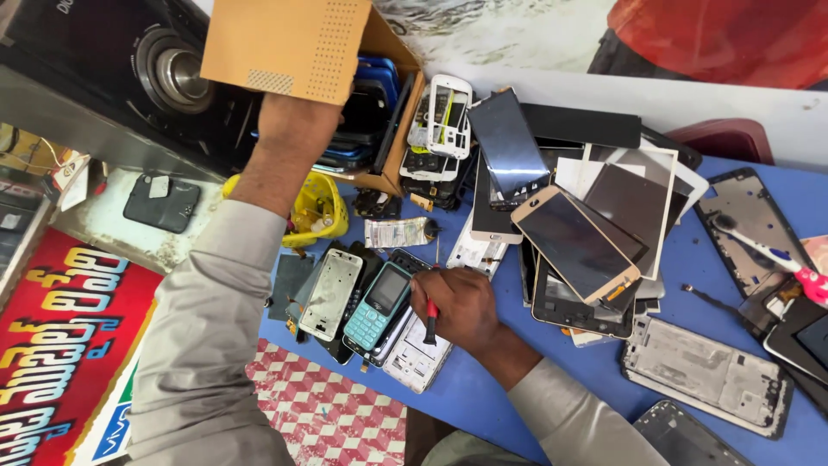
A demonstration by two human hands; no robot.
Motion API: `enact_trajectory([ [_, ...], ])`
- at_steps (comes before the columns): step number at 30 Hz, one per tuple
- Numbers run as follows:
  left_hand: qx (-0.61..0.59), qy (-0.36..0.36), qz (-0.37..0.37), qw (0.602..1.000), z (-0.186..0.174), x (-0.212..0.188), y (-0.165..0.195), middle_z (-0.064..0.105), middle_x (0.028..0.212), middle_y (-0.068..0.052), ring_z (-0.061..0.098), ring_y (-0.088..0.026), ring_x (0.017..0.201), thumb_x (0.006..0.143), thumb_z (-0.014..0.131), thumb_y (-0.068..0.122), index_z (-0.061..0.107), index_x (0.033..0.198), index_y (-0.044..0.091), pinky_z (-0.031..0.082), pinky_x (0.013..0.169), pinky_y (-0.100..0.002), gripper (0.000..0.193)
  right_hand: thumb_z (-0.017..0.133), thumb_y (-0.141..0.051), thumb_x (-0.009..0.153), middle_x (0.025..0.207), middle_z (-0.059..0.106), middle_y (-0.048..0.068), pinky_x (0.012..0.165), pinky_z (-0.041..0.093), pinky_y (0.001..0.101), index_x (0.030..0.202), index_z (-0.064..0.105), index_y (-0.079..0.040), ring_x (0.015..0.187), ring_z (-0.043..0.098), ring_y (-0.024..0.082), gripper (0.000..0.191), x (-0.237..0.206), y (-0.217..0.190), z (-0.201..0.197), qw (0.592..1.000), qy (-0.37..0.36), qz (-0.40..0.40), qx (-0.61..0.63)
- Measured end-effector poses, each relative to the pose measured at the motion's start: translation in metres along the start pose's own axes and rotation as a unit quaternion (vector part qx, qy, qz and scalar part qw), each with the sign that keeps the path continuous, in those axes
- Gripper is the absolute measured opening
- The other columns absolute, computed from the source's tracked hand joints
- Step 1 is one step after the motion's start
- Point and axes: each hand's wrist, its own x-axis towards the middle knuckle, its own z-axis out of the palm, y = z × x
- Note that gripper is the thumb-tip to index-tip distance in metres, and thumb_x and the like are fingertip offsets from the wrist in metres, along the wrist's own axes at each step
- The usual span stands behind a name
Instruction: The person uses a screwdriver to work on the internal components of several disassembled mobile phones. They handle multiple phone frames and circuit boards, unscrewing parts and moving items around a cluttered workbench.
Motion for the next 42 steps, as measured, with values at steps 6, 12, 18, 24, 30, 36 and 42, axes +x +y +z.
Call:
enact_trajectory([
  [6, -0.122, -0.089, -0.067, 0.986, -0.001, 0.016, -0.002, 0.066, 0.124, -0.018, 0.067, -0.037, 0.110, 0.097, 0.075, 0.025, 0.069, 0.122, 0.008, 0.057, 0.087, -0.049, 0.031, 0.073, -0.003, 0.087, 0.060, 0.058, 0.008, 0.049, 0.049, 0.0389, 0.078, 0.062, -0.007, 0.051, 0.061, 0.026, 0.016, 0.007, -0.002, 0.000, 1.000, 0.009, -0.007, -0.003],
  [12, -0.111, 0.078, 0.031, 0.990, -0.011, 0.013, -0.013, 0.067, 0.125, -0.014, 0.066, -0.035, 0.114, 0.079, 0.081, 0.016, 0.070, 0.126, 0.009, 0.055, 0.096, -0.049, 0.049, 0.075, -0.003, 0.086, 0.056, 0.056, 0.008, 0.047, 0.047, 0.0396, 0.076, 0.062, -0.006, 0.048, 0.060, 0.026, 0.016, 0.004, 0.003, 0.000, 1.000, 0.000, 0.010, -0.014],
  [18, -0.220, -0.242, -0.084, 0.941, -0.027, 0.011, -0.022, 0.070, 0.116, -0.009, 0.066, -0.028, 0.108, 0.080, 0.085, 0.022, 0.070, 0.103, 0.009, 0.055, 0.091, -0.044, 0.030, 0.074, -0.002, 0.085, 0.058, 0.057, 0.009, 0.049, 0.049, 0.0392, 0.078, 0.062, -0.005, 0.050, 0.061, 0.026, 0.014, 0.001, 0.006, 0.004, 1.000, -0.004, 0.006, -0.012],
  [24, -0.372, -0.327, -0.269, 0.826, -0.026, 0.011, -0.032, 0.075, 0.115, -0.011, 0.076, -0.030, 0.098, 0.102, 0.063, 0.022, 0.066, 0.126, 0.009, 0.059, 0.094, -0.041, 0.027, 0.074, -0.001, 0.085, 0.061, 0.059, 0.010, 0.049, 0.050, 0.0390, 0.081, 0.063, -0.003, 0.052, 0.063, 0.027, 0.012, 0.003, 0.004, 0.002, 1.000, -0.002, 0.004, -0.018],
  [30, -0.093, -0.153, -0.004, 0.984, 0.034, -0.006, -0.049, 0.066, 0.125, -0.022, 0.064, -0.036, 0.114, 0.068, 0.078, 0.011, 0.066, 0.123, 0.001, 0.054, 0.095, -0.044, 0.057, 0.075, -0.001, 0.085, 0.061, 0.059, 0.011, 0.051, 0.051, 0.0396, 0.080, 0.063, -0.003, 0.053, 0.063, 0.027, 0.013, 0.004, 0.004, 0.002, 1.000, 0.002, 0.006, -0.021],
  [36, -0.025, -0.086, -0.017, 0.996, 0.062, -0.010, -0.056, 0.069, 0.122, -0.019, 0.068, -0.032, 0.111, 0.096, 0.069, 0.007, 0.069, 0.126, 0.001, 0.058, 0.092, -0.045, 0.030, 0.075, 0.000, 0.085, 0.062, 0.060, 0.009, 0.053, 0.051, 0.0387, 0.081, 0.063, -0.004, 0.055, 0.064, 0.026, 0.013, 0.001, 0.004, 0.004, 1.000, -0.004, 0.011, -0.009],
  [42, -0.116, -0.121, -0.055, 0.984, 0.054, -0.007, -0.044, 0.070, 0.113, -0.017, 0.068, -0.032, 0.105, 0.099, 0.070, 0.016, 0.071, 0.116, 0.002, 0.058, 0.089, -0.047, 0.022, 0.075, 0.000, 0.085, 0.062, 0.059, 0.009, 0.052, 0.051, 0.0382, 0.083, 0.064, -0.004, 0.055, 0.064, 0.026, 0.012, 0.002, 0.003, 0.004, 1.000, -0.002, 0.014, -0.017],
])
